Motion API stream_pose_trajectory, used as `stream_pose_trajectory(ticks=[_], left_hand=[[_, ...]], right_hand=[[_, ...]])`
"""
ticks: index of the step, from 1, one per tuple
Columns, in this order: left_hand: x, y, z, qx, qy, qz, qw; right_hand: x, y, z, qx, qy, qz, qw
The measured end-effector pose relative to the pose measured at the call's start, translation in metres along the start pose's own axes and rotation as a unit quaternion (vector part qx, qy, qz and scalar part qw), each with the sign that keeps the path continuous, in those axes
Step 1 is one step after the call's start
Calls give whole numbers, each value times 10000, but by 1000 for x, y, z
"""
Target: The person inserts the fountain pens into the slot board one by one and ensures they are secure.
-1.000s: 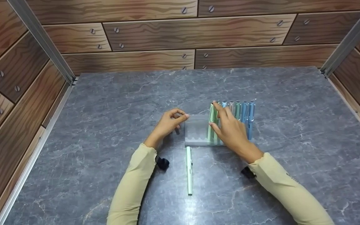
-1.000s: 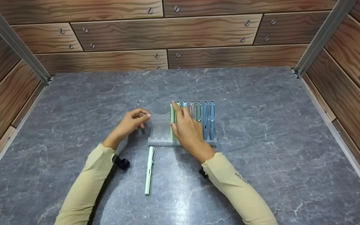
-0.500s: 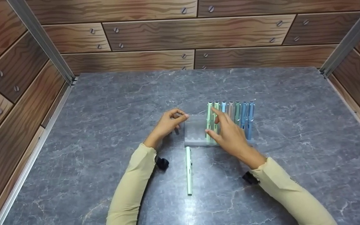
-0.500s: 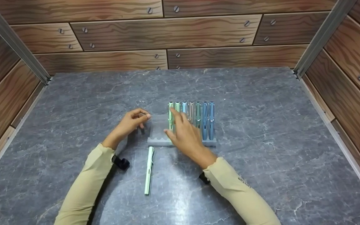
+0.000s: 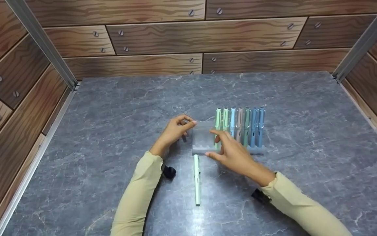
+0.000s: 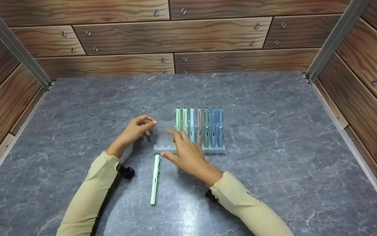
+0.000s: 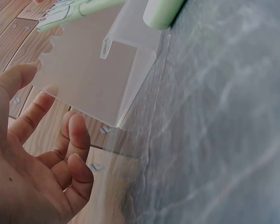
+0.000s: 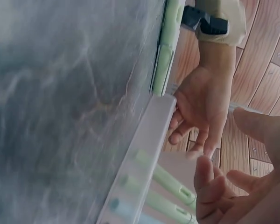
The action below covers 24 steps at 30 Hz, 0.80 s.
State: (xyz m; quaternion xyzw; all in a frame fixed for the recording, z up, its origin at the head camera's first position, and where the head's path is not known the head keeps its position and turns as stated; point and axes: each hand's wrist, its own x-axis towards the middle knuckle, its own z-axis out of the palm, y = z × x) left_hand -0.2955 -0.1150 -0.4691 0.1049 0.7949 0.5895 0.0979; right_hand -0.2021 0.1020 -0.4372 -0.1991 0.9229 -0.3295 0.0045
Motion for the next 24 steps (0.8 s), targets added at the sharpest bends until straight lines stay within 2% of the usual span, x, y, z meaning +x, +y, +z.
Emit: stream_pose_trajectory(ticks=[6,13,23,24], left_hand=[[1,1,1,-90,57,80,9999],[-1,-1,0,-38,50,-8,10000],[-3,4,1,20,49,-13,10000],[0,-1,1,25,65,11,10000]], right_hand=[[-7,-6,5,249,-615,83,9978],[-11,-9,15,543,-1327,261,9893],[-10,-15,26,210,-1451,133,9891],[-9,-15,27,174,-1457,145,9891]])
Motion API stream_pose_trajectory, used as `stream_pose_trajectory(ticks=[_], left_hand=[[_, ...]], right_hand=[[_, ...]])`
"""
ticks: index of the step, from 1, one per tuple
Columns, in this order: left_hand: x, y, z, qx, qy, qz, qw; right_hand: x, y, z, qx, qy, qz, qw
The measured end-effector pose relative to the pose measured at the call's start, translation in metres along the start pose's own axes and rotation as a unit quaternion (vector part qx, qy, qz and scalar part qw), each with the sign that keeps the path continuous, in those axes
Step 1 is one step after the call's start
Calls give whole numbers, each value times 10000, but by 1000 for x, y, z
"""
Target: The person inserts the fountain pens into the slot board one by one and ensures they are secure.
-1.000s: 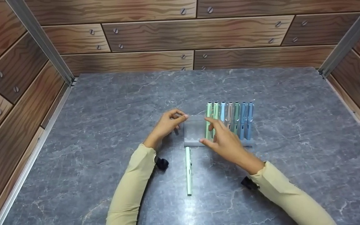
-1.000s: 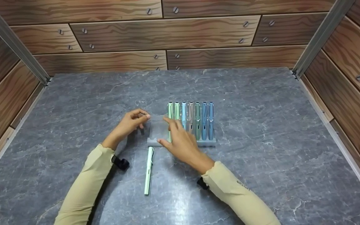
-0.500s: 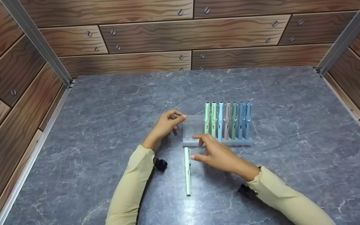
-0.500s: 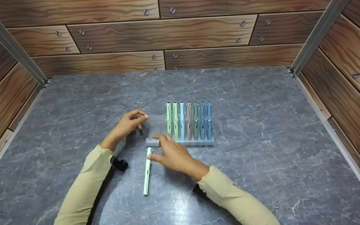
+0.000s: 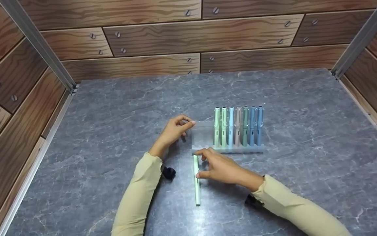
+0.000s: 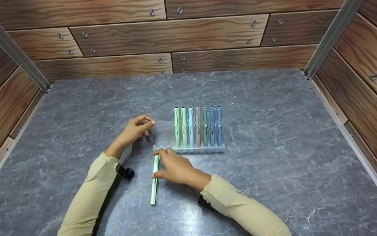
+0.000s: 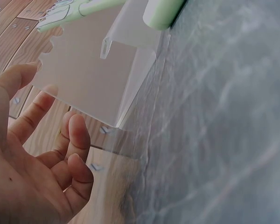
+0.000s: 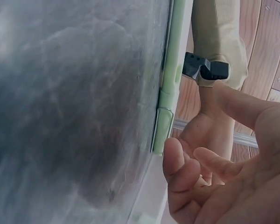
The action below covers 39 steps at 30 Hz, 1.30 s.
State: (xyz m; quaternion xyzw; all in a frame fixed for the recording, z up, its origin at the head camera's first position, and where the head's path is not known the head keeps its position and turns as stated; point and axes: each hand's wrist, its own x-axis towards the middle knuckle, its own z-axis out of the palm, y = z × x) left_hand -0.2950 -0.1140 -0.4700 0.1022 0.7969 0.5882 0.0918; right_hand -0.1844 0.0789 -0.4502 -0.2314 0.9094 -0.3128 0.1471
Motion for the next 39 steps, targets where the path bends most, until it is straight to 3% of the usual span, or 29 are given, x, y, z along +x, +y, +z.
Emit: stream_pose_trajectory(ticks=[10,23,39], left_hand=[[0,4,-2,-59,-3,-26,10000],[-2,3,-2,-7,-40,-2,10000],[-1,2,-1,-105,-102,-104,9998]], right_hand=[[4,1,2,-176,-21,-109,9998],[8,3,5,-371,-118,121,9992],[11,4,8,-710,-201,96,9972]])
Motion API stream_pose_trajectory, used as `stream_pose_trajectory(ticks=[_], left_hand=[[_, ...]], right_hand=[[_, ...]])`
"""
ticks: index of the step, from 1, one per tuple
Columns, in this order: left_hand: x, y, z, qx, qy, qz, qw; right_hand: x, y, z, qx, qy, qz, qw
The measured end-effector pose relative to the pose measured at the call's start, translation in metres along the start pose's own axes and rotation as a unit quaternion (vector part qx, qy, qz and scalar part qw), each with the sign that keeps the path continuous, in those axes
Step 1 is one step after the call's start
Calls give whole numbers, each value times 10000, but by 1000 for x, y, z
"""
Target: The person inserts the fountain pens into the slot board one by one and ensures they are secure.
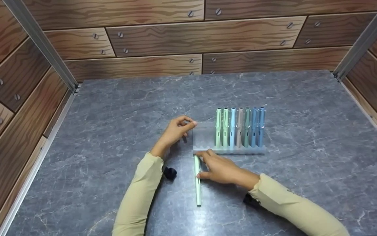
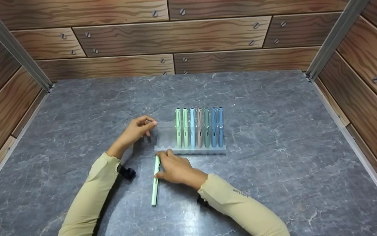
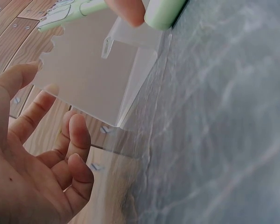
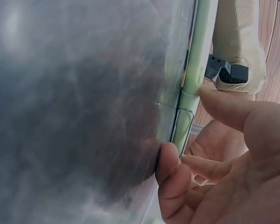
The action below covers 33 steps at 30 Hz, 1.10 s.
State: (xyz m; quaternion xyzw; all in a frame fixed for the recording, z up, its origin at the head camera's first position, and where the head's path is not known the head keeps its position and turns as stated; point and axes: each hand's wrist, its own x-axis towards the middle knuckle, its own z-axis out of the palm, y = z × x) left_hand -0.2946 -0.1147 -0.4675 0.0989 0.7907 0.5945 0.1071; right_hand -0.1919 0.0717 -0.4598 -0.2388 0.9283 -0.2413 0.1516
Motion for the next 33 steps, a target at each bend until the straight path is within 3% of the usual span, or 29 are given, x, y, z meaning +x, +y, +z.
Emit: stream_pose_trajectory(ticks=[18,25,33], left_hand=[[1,-1,0,0,41,-1,10000],[1,-1,-2,17,-178,-102,9998],[1,-1,0,-53,0,-4,10000]], right_hand=[[1,-7,-3,-95,-245,204,9994],[2,-11,-3,-282,-328,170,9989],[5,-14,-2,-394,-407,145,9983]])
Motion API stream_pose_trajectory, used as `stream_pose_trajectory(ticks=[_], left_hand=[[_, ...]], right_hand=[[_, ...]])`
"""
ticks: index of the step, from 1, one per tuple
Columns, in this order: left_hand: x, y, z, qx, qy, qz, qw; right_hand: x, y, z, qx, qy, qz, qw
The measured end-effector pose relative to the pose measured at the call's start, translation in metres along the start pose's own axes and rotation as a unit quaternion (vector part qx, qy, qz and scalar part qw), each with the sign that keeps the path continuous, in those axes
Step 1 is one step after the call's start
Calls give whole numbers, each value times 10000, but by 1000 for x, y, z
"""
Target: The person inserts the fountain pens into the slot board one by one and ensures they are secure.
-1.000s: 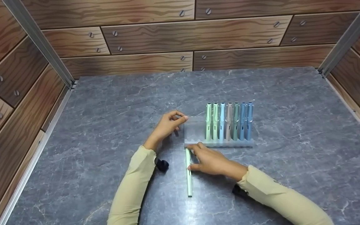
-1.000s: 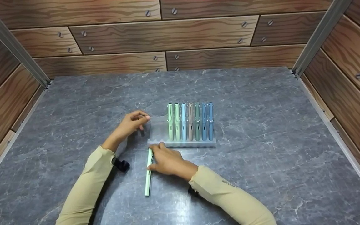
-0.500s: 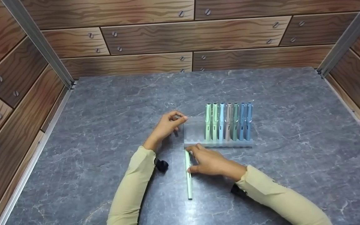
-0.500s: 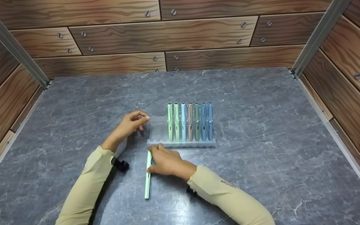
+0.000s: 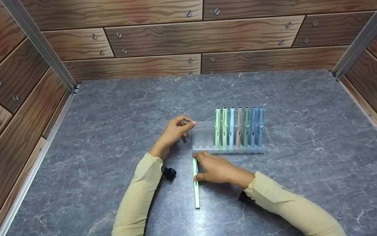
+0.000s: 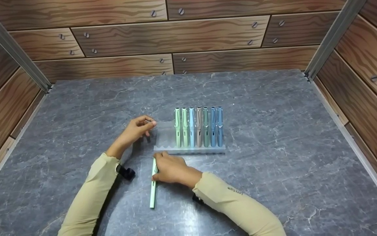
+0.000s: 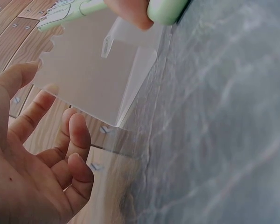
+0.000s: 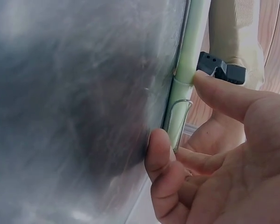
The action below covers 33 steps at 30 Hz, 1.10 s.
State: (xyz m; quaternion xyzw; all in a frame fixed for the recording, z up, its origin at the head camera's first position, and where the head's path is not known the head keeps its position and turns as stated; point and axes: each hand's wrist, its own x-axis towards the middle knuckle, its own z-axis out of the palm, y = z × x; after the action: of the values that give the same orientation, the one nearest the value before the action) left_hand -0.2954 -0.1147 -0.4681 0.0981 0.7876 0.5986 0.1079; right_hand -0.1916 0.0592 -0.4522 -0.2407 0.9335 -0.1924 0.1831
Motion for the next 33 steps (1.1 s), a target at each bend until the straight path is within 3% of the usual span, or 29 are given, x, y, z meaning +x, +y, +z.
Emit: stream_pose_trajectory(ticks=[24,33], left_hand=[[-1,1,0,107,15,39,9999],[0,0,1,49,43,-7,10000]], right_hand=[[7,5,6,344,101,185,9992],[4,10,3,841,195,-58,9963]])
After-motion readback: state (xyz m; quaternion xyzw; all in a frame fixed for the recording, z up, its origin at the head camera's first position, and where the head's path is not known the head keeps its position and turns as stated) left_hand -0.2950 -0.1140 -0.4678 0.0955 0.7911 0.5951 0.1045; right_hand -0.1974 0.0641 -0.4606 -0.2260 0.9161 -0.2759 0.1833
